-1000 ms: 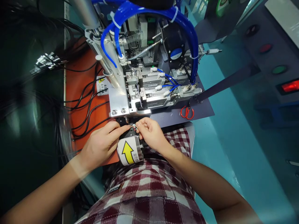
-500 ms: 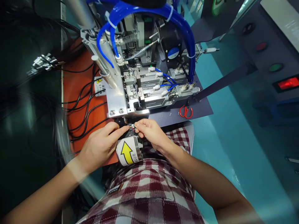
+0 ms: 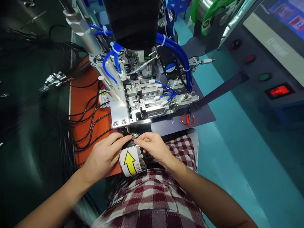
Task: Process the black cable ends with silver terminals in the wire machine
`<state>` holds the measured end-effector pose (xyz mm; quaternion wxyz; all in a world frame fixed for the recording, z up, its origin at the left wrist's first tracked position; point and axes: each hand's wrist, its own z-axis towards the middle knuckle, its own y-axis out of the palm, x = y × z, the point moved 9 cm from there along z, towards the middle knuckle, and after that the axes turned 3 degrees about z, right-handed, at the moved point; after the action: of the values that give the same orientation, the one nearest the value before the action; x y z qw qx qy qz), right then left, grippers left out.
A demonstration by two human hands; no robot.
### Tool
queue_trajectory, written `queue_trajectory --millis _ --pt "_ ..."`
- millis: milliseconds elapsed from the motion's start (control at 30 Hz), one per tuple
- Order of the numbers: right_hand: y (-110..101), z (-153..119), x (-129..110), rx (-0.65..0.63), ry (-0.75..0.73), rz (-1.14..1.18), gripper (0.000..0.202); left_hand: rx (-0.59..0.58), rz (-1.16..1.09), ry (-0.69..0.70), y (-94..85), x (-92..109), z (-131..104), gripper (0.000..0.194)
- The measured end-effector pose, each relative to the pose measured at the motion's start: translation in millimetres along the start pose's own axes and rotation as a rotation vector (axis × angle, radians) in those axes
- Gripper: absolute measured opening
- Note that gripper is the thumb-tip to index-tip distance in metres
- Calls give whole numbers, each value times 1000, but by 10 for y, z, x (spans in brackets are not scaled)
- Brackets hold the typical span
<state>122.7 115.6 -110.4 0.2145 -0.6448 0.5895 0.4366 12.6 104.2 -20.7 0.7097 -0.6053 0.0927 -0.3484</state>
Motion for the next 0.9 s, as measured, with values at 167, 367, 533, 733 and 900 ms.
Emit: queue_trajectory --millis 167,367,533,733,900 --pt "-79 -64 -136 154 -147 -231 17 18 1 5 -4 -14 3 30" --pt "-52 -258 -484 320 -480 -738 13 27 -8 6 -10 -12 13 30" --pt "-11 -259 -524 282 -525 -760 14 34 -10 10 -19 -6 4 29" --pt "-66 22 -180 89 -167 -213 18 38 -5 12 -22 8 14 30" --pt "-101 89 -107 27 -68 -90 21 32 -25 2 -9 -13 7 28"
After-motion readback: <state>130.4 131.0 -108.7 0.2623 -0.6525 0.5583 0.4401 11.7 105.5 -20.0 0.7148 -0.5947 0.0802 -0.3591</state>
